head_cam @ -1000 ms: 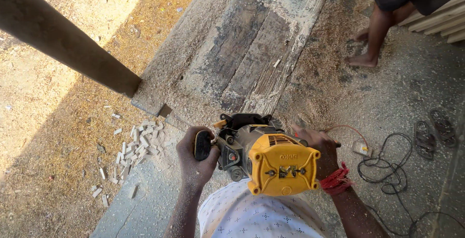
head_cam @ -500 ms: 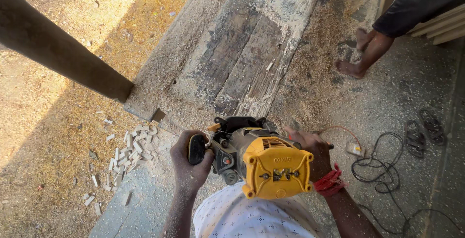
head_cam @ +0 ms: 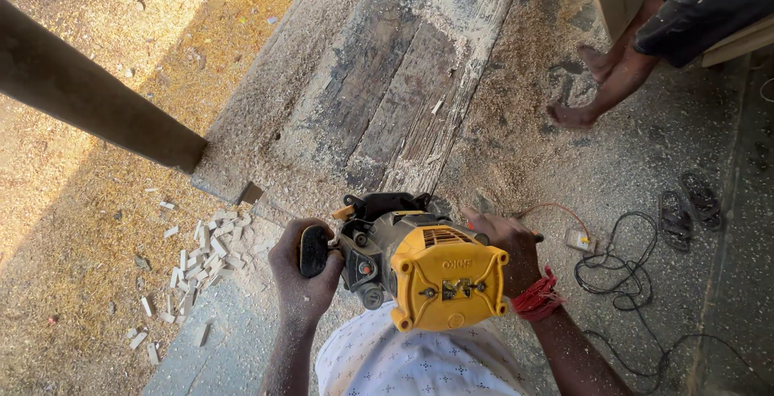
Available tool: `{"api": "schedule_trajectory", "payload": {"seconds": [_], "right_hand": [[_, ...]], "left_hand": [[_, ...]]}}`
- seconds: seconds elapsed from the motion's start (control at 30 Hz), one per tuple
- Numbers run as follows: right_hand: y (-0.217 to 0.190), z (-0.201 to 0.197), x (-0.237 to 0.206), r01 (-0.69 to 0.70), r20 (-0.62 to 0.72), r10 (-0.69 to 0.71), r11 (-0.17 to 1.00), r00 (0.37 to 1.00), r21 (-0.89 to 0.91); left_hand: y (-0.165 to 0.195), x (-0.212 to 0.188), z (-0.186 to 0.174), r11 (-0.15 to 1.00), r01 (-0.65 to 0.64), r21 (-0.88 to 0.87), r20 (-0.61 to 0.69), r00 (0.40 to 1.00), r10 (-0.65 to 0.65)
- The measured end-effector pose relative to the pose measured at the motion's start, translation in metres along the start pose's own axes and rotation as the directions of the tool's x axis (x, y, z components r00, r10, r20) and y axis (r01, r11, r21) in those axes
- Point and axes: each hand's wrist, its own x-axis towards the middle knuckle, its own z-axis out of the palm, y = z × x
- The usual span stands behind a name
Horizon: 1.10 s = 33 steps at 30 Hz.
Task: The person uses a handheld electric router to trim and smooth the edges and recessed panels of wooden door panels laid on a workbench. A second person holds and repositions each panel while the person guides the router along the wood, producing wood shavings.
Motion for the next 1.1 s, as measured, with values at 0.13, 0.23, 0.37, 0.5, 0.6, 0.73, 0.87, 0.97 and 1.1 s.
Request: {"api": "schedule_trajectory", "payload": {"seconds": [0.13,0.23,0.37,0.5,0.6,0.73,0.87,0.97,1.1], "right_hand": [[0.002,0.000,0.000,0.030,-0.031,-0.031,0.999,0.999,-0.025],[0.002,-0.001,0.002,0.023,0.013,-0.023,1.000,1.000,-0.018],[-0.001,-0.004,0.004,0.014,0.016,-0.013,0.999,1.000,-0.033],[-0.003,-0.005,0.005,0.017,0.011,-0.017,0.999,1.000,-0.036],[-0.004,-0.003,0.006,-0.002,0.010,0.002,0.999,1.000,-0.046],[-0.003,-0.001,0.006,0.000,0.028,0.000,1.000,1.000,-0.030],[-0.003,-0.002,0.008,0.004,-0.023,-0.005,1.000,1.000,-0.019],[-0.005,-0.004,0.011,0.035,-0.053,-0.036,0.999,0.998,-0.008],[-0.007,-0.004,0.015,0.038,-0.063,-0.040,0.999,0.997,-0.024]], "left_hand": [[0.002,-0.001,0.000,1.000,-0.002,-0.005,-0.006,1.000,0.002],[0.004,-0.002,-0.001,1.000,0.016,0.007,0.000,1.000,-0.016],[0.004,0.000,-0.001,1.000,-0.001,-0.017,0.002,1.000,0.001],[0.003,0.001,-0.002,1.000,-0.016,-0.010,0.002,1.000,0.016],[0.002,0.002,-0.004,1.000,-0.017,-0.016,0.004,1.000,0.017],[0.003,0.003,-0.005,1.000,-0.003,-0.013,0.006,1.000,0.003],[0.006,0.005,-0.006,1.000,-0.016,-0.024,-0.002,1.000,0.016],[0.009,0.006,-0.009,0.998,-0.054,-0.025,-0.002,0.999,0.054],[0.010,0.008,-0.013,0.998,-0.062,-0.014,0.004,0.998,0.062]]}}
